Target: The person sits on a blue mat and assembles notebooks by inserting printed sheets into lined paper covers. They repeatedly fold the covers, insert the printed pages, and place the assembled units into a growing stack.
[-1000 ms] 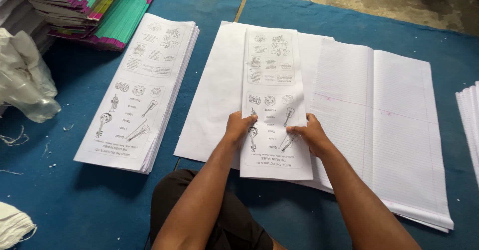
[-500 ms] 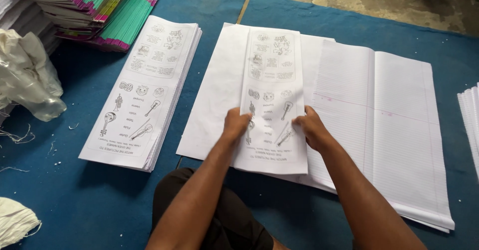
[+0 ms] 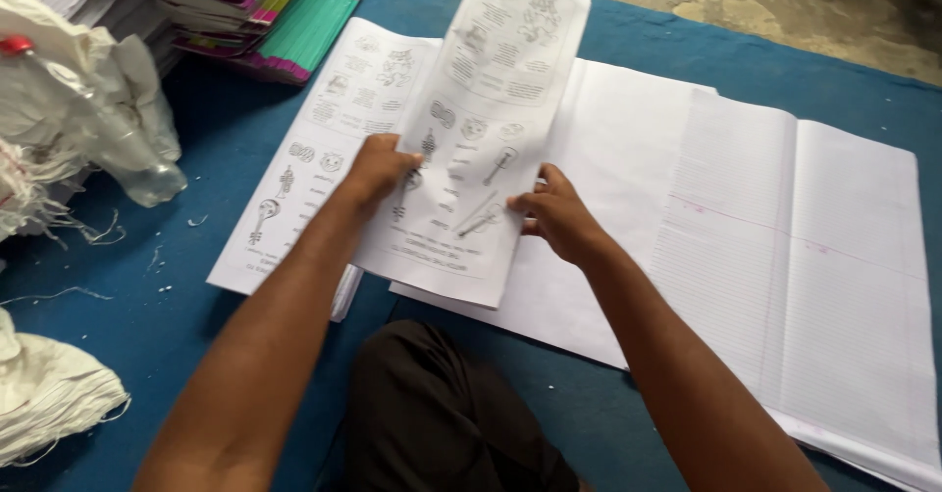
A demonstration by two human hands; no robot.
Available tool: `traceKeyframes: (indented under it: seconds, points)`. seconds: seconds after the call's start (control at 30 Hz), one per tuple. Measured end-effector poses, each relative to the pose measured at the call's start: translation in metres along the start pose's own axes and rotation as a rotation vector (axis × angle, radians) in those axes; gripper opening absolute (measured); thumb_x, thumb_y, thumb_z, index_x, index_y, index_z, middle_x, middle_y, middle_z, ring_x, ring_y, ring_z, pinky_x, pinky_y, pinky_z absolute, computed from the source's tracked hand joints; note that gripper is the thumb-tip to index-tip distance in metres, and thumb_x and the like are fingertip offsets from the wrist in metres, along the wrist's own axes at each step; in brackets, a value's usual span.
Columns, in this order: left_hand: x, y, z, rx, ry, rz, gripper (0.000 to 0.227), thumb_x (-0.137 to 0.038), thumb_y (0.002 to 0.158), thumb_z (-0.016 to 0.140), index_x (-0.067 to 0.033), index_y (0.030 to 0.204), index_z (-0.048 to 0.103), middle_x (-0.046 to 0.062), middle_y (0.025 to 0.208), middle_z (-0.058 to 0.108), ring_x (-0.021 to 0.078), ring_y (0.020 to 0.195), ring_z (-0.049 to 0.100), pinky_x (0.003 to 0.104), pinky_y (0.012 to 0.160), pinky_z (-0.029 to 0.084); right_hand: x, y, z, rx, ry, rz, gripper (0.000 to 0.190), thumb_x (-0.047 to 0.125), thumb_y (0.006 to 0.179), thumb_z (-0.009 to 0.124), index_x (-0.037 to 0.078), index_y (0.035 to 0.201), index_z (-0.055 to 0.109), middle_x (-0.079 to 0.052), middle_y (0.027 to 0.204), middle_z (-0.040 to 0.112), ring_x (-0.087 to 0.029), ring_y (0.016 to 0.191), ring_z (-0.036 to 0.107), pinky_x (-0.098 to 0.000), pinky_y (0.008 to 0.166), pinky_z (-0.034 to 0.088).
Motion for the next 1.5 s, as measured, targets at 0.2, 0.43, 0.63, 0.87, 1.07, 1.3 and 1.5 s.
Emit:
traceKeyframes:
  seconds: [0.2, 0.43, 0.63, 0.87, 1.07, 1.3, 1.5]
  points:
    - [-0.004, -0.031, -0.086, -0.125, 0.107, -0.058, 0.020, -0.007, 0.091, 0.065, 0.0040, 0.106, 0.071, 0.012, 0.084, 0.073, 0.0160, 0.065, 0.066, 0.031, 0.057, 0.056, 0.006, 0.028, 0.082, 0.093, -0.097, -0.015, 0.066, 0.006, 0.086, 0.065, -0.002, 0.143, 0.031, -0.025, 0.113, 0.067, -0.031, 0.101, 0.072, -0.0452, 0.084, 0.064]
    - [0.026, -0.042, -0.158, -0.212, 0.143, -0.091, 0.024, -0.008, 0.091, 0.067, 0.0037, 0.111, 0.071, 0.014, 0.092, 0.076, 0.0178, 0.068, 0.071, 0.031, 0.060, 0.057, -0.010, 0.052, 0.160, 0.152, -0.112, -0.018, 0.065, 0.006, 0.087, 0.065, 0.000, 0.141, 0.029, -0.025, 0.113, 0.065, -0.032, 0.101, 0.072, -0.0466, 0.086, 0.064]
    - [0.062, -0.032, -0.187, -0.236, 0.184, -0.128, 0.024, -0.008, 0.091, 0.066, 0.0021, 0.112, 0.072, 0.015, 0.093, 0.077, 0.0172, 0.069, 0.071, 0.031, 0.061, 0.057, -0.031, 0.071, 0.192, 0.175, -0.140, -0.021, 0.062, 0.007, 0.088, 0.065, -0.002, 0.140, 0.032, -0.024, 0.116, 0.068, -0.032, 0.103, 0.072, -0.0474, 0.090, 0.061]
    - [0.079, -0.030, -0.182, -0.284, 0.419, -0.184, 0.027, -0.012, 0.092, 0.066, -0.0025, 0.117, 0.070, 0.015, 0.097, 0.076, 0.0177, 0.075, 0.072, 0.033, 0.071, 0.055, -0.062, 0.084, 0.199, 0.111, -0.198, 0.034, 0.064, 0.006, 0.086, 0.069, -0.002, 0.139, 0.036, -0.025, 0.119, 0.067, -0.031, 0.104, 0.072, -0.0429, 0.090, 0.062]
    - [0.084, -0.028, -0.182, -0.276, 0.340, -0.345, 0.032, -0.017, 0.092, 0.064, -0.0061, 0.121, 0.069, 0.016, 0.097, 0.077, 0.0229, 0.080, 0.074, 0.039, 0.074, 0.058, -0.063, 0.088, 0.193, 0.058, -0.367, 0.002, 0.065, 0.012, 0.081, 0.076, -0.005, 0.134, 0.041, -0.028, 0.112, 0.070, -0.033, 0.097, 0.075, -0.0405, 0.085, 0.061]
    - [0.085, -0.016, -0.185, -0.571, 1.038, -0.053, 0.052, -0.031, 0.073, 0.083, -0.0048, 0.115, 0.069, 0.019, 0.108, 0.068, 0.0348, 0.098, 0.065, 0.050, 0.075, 0.057, -0.053, 0.081, 0.199, -0.045, -0.658, 0.057, 0.067, 0.020, 0.083, 0.079, -0.013, 0.126, 0.039, -0.033, 0.107, 0.069, -0.034, 0.083, 0.076, -0.0372, 0.068, 0.064]
    - [0.098, -0.022, -0.187, -0.353, 0.734, -0.409, 0.035, -0.030, 0.093, 0.069, -0.0074, 0.119, 0.070, 0.014, 0.103, 0.075, 0.0265, 0.090, 0.074, 0.043, 0.082, 0.059, -0.067, 0.082, 0.211, 0.114, -0.627, 0.213, 0.078, 0.024, 0.097, 0.060, -0.018, 0.142, 0.012, -0.036, 0.106, 0.065, -0.033, 0.072, 0.075, -0.0366, 0.050, 0.065]
Point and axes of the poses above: each hand's wrist, its own y-axis towards the middle knuckle, its own z-axis out of the palm, x = y × z, the point moved 5 cm from there along y, towards the middle knuckle
